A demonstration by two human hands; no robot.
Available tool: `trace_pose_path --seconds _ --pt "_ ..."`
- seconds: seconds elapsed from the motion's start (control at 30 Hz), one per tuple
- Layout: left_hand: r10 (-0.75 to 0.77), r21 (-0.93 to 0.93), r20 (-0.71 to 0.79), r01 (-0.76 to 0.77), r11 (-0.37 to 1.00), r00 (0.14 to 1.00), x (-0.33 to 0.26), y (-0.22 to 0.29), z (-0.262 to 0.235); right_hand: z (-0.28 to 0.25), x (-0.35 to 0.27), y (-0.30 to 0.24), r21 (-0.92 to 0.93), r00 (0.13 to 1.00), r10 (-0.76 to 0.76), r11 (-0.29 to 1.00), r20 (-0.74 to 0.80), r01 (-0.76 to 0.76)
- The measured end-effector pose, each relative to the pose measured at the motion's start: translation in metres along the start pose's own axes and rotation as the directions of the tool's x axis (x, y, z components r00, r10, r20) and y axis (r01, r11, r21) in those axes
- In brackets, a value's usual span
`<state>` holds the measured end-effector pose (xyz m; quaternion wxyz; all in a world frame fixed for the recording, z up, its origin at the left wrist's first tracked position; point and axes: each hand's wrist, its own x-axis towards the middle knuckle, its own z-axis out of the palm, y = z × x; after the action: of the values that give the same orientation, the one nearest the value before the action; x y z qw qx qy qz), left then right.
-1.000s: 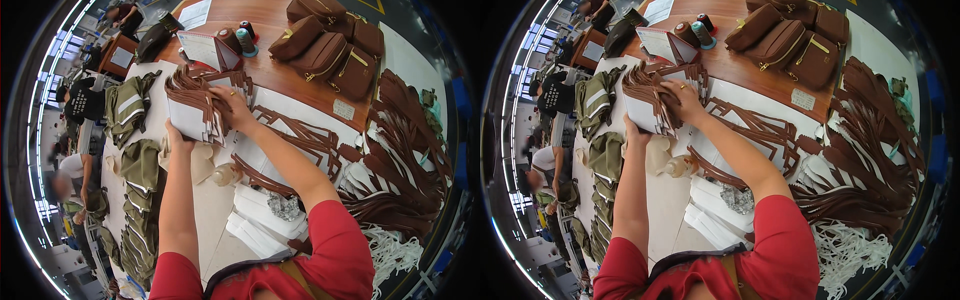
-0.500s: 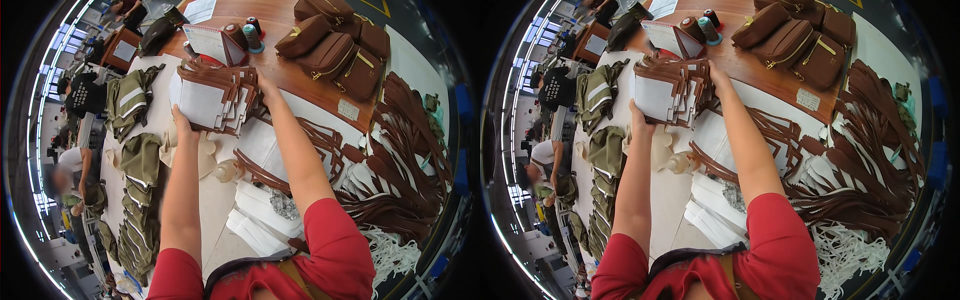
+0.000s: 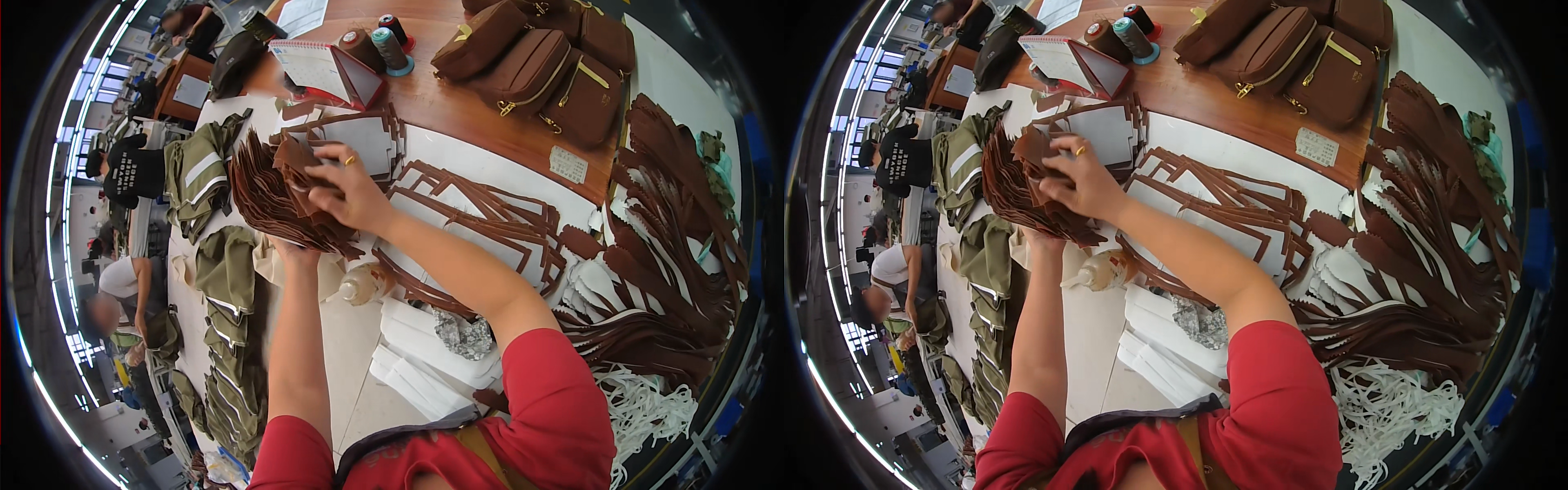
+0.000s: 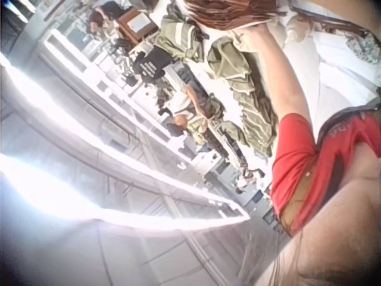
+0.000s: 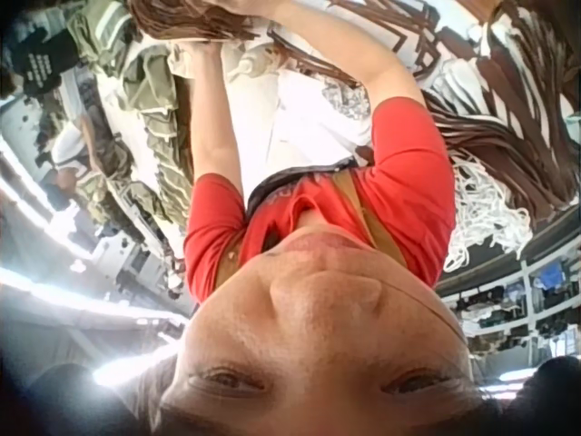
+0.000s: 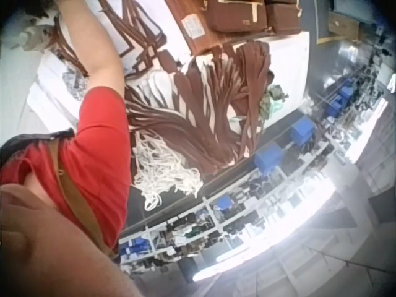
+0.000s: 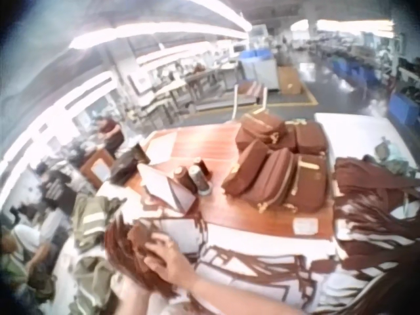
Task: The person applies adhesive from a squeeze bottle onto white fabric strips and presses them onto brown fabric frames. The person handles the materials one at a time, aligning the strips and smoothing them down on a workbench in a factory setting.
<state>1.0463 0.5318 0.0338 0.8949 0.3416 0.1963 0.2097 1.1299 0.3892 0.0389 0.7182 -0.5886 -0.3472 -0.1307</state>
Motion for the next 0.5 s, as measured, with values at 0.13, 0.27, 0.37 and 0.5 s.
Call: trace_pose_path --seconds 0.13,0.27,0.37,0.5 --pt "0.028 -0.005 -0.145 -0.030 1.000 0.989 0.005 -0.006 -0.007 -0.006 0.025 0.060 -0.180 0.909 0.164 0.952 -0.383 -0.247" --pt "0.029 0.052 -0.349 -0.011 0.999 0.937 -0.004 -0.008 0.006 -0.038 0.057 0.082 -0.258 0.835 0.551 0.805 -0.011 -0.535" --pt "0.024 0.058 -0.335 -0.005 0.998 0.942 -0.004 -0.009 0.009 -0.042 0.082 0.103 -0.181 0.743 0.620 0.784 0.253 -0.593" --pt "0.043 0.074 -0.369 -0.017 0.997 0.928 -0.011 -0.012 0.025 -0.045 0.095 0.114 -0.410 0.573 0.717 0.697 0.396 -0.588"
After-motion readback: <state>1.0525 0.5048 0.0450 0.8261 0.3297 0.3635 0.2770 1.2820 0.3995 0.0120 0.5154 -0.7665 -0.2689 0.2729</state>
